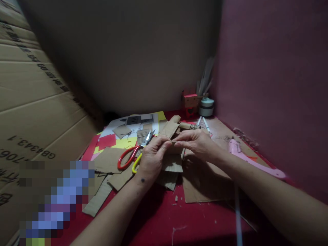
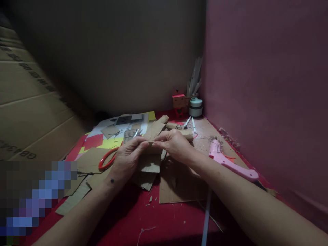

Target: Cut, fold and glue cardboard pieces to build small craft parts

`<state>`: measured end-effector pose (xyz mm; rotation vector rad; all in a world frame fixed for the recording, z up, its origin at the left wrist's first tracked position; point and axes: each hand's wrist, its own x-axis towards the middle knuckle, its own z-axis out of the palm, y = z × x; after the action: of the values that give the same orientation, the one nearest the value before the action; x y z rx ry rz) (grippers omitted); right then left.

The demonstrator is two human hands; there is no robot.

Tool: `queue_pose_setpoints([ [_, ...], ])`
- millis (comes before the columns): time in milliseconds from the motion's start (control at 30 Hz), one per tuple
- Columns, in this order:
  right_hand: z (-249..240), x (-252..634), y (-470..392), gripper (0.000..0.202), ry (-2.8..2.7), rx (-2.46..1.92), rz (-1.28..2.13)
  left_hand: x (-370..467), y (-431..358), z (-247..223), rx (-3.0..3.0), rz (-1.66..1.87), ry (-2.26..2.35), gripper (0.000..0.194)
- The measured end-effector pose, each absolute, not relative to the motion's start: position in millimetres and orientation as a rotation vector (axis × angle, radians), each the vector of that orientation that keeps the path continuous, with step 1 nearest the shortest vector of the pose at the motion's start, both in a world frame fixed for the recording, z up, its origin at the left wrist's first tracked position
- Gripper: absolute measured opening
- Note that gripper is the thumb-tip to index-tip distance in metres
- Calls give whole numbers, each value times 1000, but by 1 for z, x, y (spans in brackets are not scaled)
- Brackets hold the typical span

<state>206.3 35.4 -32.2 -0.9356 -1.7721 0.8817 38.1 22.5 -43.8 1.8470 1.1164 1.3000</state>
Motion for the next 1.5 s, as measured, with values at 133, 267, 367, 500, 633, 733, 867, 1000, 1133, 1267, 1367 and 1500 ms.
queue_pose_setpoints([
  [133,-34,207,34,9,-1903,-885,688,41,18,-42,1895,1270,1095,13],
  [267,-31,202,24,14,-1949,-905,302,41,16,-40,1871,1308,1081,12],
  [367,-31,199,19,16,-1951,-923,221,40,17,-38,1769,1227,1064,15],
  [500,-35,195,16,17,-1959,-942,150,40,18,-37,1687,1189,1018,13],
  [633,-37,193,14,16,-1981,-944,161,40,16,-37,1726,1211,1082,13],
  [733,-34,194,14,15,-1955,-971,246,38,17,-34,1701,1202,1083,13],
  [867,-31,197,19,13,-1865,-964,412,34,20,-27,1600,1210,1084,14],
  [1000,-34,198,24,15,-1896,-978,660,34,20,-29,1645,1298,1161,12],
  [1133,-36,198,24,19,-1939,-980,651,37,19,-32,1736,1260,1178,12],
  [1267,-32,197,18,17,-1910,-1034,376,36,20,-30,1682,1063,1117,13],
  [1367,-31,196,19,17,-1860,-1050,453,34,22,-30,1680,1077,1117,16],
  [1500,-35,196,26,22,-1747,-969,1045,32,24,-30,1624,1238,1136,17],
])
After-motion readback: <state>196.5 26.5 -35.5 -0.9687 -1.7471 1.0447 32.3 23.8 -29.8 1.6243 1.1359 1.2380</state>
